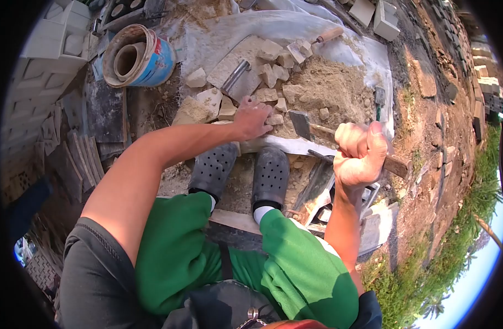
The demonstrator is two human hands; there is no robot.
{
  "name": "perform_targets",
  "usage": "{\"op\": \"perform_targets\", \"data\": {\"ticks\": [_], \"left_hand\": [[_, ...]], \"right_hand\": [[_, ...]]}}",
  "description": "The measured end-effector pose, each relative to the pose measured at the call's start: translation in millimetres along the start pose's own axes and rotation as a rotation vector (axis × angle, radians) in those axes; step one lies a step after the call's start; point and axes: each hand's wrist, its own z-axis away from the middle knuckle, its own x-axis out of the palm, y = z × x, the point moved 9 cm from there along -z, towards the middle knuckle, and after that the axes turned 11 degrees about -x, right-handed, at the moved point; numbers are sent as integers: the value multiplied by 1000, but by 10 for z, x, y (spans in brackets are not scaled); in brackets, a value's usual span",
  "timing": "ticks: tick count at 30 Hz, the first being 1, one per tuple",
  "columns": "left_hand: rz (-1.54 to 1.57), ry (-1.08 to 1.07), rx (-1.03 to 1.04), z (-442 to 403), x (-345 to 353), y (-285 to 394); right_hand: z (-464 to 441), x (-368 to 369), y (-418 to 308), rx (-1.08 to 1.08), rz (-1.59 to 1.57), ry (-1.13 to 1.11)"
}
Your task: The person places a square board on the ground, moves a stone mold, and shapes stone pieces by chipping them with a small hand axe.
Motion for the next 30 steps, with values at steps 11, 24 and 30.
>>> {"op": "perform_targets", "data": {"ticks": [11,24,30], "left_hand": [[38,66,-54,19,20,-163],[106,65,-56,-33,101,-168],[115,99,-28,-7,143,-160]], "right_hand": [[64,85,233,-13,212,-57],[28,161,458,61,229,-43],[189,94,706,-7,363,-38]]}}
